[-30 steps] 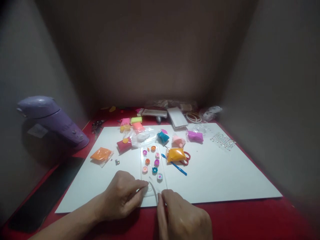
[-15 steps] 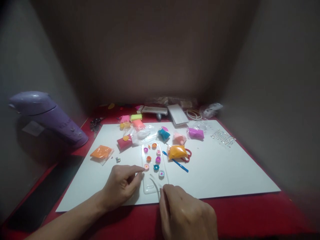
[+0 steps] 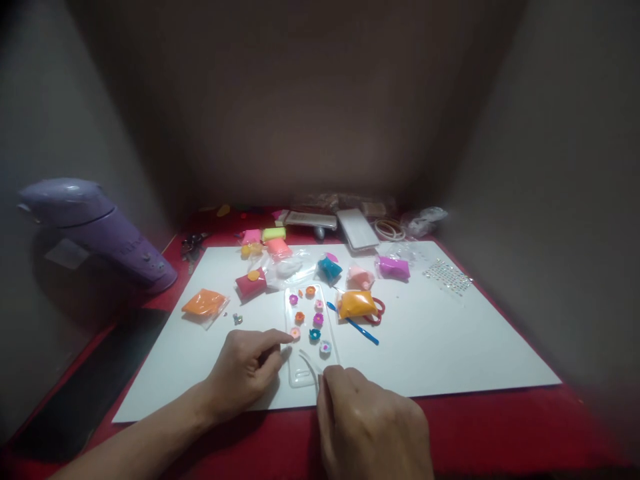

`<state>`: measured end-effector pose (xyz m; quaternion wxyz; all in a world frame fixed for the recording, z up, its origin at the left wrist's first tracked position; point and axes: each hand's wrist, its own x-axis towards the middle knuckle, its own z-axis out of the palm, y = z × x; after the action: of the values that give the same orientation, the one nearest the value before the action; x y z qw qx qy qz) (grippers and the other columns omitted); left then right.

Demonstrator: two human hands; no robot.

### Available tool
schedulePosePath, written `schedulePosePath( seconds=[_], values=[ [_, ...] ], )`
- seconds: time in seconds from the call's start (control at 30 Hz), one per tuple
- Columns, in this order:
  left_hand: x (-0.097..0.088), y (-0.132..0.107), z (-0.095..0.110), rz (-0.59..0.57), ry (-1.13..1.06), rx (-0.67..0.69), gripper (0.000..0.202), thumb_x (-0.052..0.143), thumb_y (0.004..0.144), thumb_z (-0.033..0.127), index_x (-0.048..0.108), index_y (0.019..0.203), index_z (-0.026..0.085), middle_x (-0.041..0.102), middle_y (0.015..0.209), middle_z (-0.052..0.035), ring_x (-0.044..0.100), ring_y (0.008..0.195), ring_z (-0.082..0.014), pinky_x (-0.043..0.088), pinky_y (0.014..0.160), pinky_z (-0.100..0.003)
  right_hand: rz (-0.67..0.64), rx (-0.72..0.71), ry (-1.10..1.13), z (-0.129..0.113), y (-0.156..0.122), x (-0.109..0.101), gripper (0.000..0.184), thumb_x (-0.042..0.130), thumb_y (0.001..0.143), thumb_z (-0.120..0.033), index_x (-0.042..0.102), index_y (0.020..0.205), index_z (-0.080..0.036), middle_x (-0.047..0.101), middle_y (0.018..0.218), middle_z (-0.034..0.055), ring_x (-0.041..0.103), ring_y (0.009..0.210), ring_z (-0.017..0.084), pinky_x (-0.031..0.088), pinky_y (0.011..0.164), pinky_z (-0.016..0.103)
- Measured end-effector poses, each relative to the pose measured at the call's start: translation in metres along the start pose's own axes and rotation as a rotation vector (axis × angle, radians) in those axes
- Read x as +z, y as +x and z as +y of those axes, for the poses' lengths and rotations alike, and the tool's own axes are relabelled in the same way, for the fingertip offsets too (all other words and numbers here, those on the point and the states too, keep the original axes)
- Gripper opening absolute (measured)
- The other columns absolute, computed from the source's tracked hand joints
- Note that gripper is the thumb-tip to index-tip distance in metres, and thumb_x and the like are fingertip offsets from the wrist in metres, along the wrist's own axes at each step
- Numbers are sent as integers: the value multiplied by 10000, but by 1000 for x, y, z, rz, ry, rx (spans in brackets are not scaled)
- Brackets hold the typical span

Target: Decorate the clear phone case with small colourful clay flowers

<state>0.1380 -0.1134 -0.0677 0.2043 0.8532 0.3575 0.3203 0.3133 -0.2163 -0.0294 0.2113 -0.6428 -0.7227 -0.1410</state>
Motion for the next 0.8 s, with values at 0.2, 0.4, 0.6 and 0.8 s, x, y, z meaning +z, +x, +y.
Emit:
schedulePosePath(
  seconds=[0.2,0.4,0.6,0.8],
  values=[
    [-1,0,-1,15,18,0,214,535,766,123,726,845,180,659,550,7,561,445,-123,412,489,-237,-11,-11,-13,0,1,1,368,366,942,-241,630,687,-204,611,527,-8,530,374,119,233,422,271],
    [-1,0,0,30,23,15,208,536,764,117,722,839,172,660,545,6,569,448,-124,402,487,-238,77,-10,-10,0,-2,11,420,327,956,-304,618,668,-209,591,490,-10,491,334,119,195,419,286],
    [0,0,-1,33,35,14,211,547,748,113,726,839,177,660,540,5,577,450,-129,403,490,-241,75,-20,-15,1,0,9,403,335,951,-291,608,664,-213,589,482,-15,479,329,119,180,429,294],
    [2,-2,-1,9,40,83,251,532,730,103,733,860,178,658,530,-6,608,468,-153,398,495,-252,-27,-32,-37,1,5,2,329,373,914,-224,598,674,-218,604,505,-24,515,354,128,191,436,296]
  ],
)
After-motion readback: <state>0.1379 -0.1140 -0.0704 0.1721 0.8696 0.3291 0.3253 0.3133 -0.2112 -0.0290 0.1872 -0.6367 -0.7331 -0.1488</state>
